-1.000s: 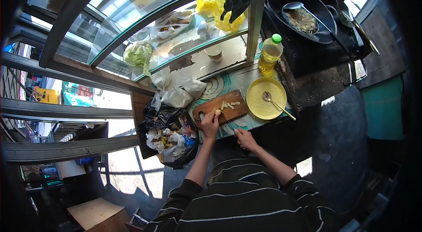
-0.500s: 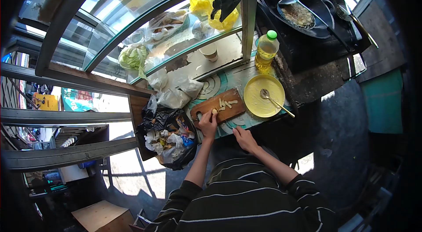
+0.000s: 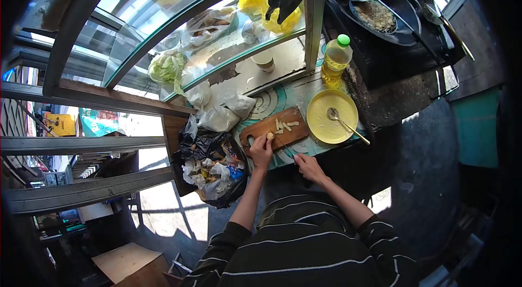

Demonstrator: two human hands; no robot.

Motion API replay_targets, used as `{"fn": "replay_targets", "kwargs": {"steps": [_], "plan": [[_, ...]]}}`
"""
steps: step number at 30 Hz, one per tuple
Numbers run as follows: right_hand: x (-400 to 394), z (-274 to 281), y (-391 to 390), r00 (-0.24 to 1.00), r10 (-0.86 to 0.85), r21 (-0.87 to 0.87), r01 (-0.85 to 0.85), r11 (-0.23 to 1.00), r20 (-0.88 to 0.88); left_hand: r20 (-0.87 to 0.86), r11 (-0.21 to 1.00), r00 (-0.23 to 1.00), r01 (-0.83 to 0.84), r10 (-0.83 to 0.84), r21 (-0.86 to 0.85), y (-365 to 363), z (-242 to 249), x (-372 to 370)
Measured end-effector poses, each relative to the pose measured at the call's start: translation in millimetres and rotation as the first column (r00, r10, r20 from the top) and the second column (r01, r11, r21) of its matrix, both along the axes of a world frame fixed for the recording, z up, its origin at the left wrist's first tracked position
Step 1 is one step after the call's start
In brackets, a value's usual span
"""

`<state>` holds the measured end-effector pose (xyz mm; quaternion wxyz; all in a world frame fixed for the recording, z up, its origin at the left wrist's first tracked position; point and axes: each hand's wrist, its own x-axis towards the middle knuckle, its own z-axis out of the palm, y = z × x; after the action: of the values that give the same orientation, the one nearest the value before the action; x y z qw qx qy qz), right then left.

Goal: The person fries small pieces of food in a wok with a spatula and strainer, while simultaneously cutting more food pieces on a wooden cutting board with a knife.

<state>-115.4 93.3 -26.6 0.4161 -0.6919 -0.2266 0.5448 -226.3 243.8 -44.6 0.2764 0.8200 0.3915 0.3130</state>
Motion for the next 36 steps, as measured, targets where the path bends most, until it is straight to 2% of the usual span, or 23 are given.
{"fn": "replay_targets", "kwargs": {"steps": [7, 10, 12, 19, 21, 25, 27, 31, 33, 35, 36], "plan": [[-5, -8, 1, 0.986, 0.007, 0.087, -0.022, 0.996, 0.167, -0.002, 1.0, 1.0, 0.008, -0.008, -0.016, 0, 0, -1], [1, -4, 9, 0.99, 0.04, 0.085, -0.052, 0.995, 0.135, 0.007, 1.0, 1.0, 0.013, -0.012, -0.025, 0, 2, 0], [4, 6, 12, 0.997, 0.047, -0.038, -0.05, 0.998, -0.064, -0.003, 1.0, 1.0, 0.016, -0.016, -0.017, -1, 0, -1], [1, -1, 14, 0.996, 0.053, -0.031, -0.055, 0.998, -0.065, 0.0, 1.0, 1.0, 0.018, -0.018, -0.012, 0, 2, 1], [-6, -9, 12, 0.977, -0.011, -0.071, -0.005, 0.997, -0.212, -0.01, 1.0, 1.0, 0.015, -0.015, 0.002, 1, 1, 1], [-9, -15, -3, 0.99, 0.008, -0.111, -0.024, 0.994, -0.141, -0.007, 1.0, 1.0, 0.02, -0.021, -0.011, 0, 1, 0], [-8, -12, -1, 0.997, 0.014, -0.07, -0.019, 0.997, -0.078, 0.002, 0.999, 0.999, 0.035, -0.035, -0.011, 0, 0, -1], [3, -14, -13, 0.99, -0.006, -0.087, -0.006, 0.996, -0.144, -0.084, 0.993, 0.99, 0.116, -0.115, 0.002, 10, 3, -6], [10, -14, -18, 0.943, -0.076, -0.108, 0.043, 0.993, -0.323, -0.122, 0.986, 0.979, 0.166, -0.163, 0.015, 13, 5, -9], [9, -10, -18, 0.94, -0.099, -0.125, 0.061, 0.99, -0.327, -0.147, 0.954, 0.948, 0.294, -0.284, 0.056, 20, 6, -9], [9, -6, -15, 0.935, -0.123, -0.139, 0.08, 0.987, -0.334, -0.146, 0.954, 0.948, 0.292, -0.281, 0.06, 21, 7, -9]]}}
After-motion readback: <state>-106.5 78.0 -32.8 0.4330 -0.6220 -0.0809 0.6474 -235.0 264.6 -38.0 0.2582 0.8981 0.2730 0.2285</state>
